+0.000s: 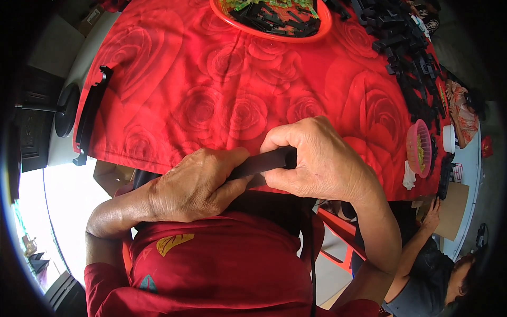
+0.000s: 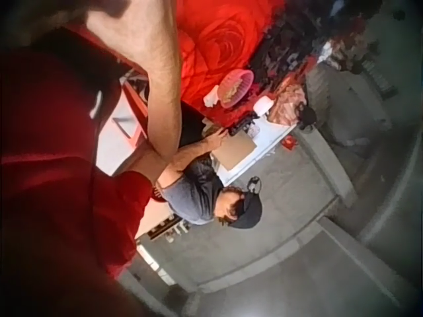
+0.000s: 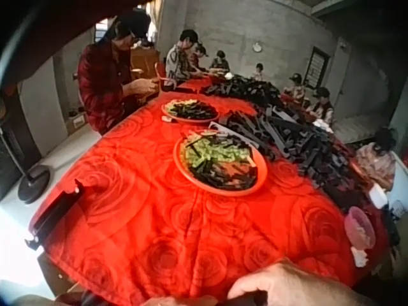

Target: The person assembles or inspects black plastic parts by hand at a workstation.

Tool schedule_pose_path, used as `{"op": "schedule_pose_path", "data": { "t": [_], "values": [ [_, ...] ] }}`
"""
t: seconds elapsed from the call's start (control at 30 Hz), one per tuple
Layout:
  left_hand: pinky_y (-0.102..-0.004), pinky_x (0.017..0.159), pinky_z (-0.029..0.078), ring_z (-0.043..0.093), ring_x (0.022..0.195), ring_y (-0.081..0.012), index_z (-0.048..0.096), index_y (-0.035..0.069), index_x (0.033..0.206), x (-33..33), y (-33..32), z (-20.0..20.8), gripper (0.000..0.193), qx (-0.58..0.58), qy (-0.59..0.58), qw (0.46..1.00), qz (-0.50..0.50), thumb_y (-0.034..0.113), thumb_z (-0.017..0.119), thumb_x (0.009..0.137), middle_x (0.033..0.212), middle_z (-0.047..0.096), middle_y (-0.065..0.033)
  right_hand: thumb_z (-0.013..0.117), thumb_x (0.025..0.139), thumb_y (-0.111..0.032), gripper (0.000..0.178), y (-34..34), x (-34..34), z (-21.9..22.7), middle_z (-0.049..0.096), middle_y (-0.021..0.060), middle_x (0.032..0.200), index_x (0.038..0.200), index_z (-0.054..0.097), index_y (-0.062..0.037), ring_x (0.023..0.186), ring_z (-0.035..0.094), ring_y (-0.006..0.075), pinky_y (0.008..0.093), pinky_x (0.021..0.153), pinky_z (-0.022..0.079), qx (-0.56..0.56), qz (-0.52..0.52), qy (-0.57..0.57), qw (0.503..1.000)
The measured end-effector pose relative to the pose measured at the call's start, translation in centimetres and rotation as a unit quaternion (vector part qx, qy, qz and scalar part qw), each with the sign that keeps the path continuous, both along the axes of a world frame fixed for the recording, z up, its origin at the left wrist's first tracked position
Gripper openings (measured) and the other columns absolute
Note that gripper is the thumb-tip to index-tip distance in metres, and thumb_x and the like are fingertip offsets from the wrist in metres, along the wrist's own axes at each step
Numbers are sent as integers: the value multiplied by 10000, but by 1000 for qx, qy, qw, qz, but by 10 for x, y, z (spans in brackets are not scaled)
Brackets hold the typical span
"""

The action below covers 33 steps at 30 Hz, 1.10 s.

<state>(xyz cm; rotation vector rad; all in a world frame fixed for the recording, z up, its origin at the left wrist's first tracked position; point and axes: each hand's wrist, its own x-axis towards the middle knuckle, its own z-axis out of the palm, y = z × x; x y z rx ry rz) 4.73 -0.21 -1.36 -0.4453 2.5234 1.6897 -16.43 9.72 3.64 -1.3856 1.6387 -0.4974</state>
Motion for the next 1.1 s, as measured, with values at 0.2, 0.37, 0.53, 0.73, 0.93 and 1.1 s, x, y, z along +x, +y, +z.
{"op": "schedule_pose_path", "data": {
  "t": [0.2,0.37,0.53,0.73,0.93,1.1],
  "values": [
    [-488,597,524,703,695,-419,619,-25,1073,-2,5,0,153,-31,-17,999,31,104,624,992,763,662,-236,722,743,-1,164,-3,-2,-2,714,26,735,905,745,16,694,669,75,261,645,526,-2,8,1,1000],
    [-484,585,527,707,687,-418,624,-31,1095,-3,1,-4,169,-35,-12,999,14,114,613,1008,754,658,-245,745,755,-31,153,-1,-5,-5,715,46,726,903,754,10,672,664,88,280,621,514,-2,7,-10,1000],
    [-520,627,565,723,718,-445,638,-30,1029,-7,1,6,224,-16,-15,1000,5,191,603,1025,736,674,-253,779,773,-76,154,2,-6,-1,723,79,710,901,761,8,674,682,110,301,619,515,-6,-4,-11,1000],
    [-488,617,546,727,693,-395,634,-59,1056,-18,4,0,260,57,12,996,68,199,604,1034,722,664,-246,795,768,-20,231,-10,-25,-3,760,76,843,992,753,13,784,712,130,299,729,568,-109,30,-47,992],
    [-471,599,524,689,629,-334,645,-62,1020,-19,-3,5,236,71,12,994,84,168,592,1031,704,641,-220,788,786,24,295,1,-29,2,766,84,925,1079,758,-4,831,722,135,303,757,577,-150,8,-4,989],
    [-459,631,544,713,678,-350,655,-47,1029,-22,-8,5,227,27,1,999,27,172,598,1021,715,661,-208,797,815,3,305,16,-23,-3,762,95,931,1118,760,-14,839,729,160,314,759,576,-115,-36,18,993]
  ]
}}
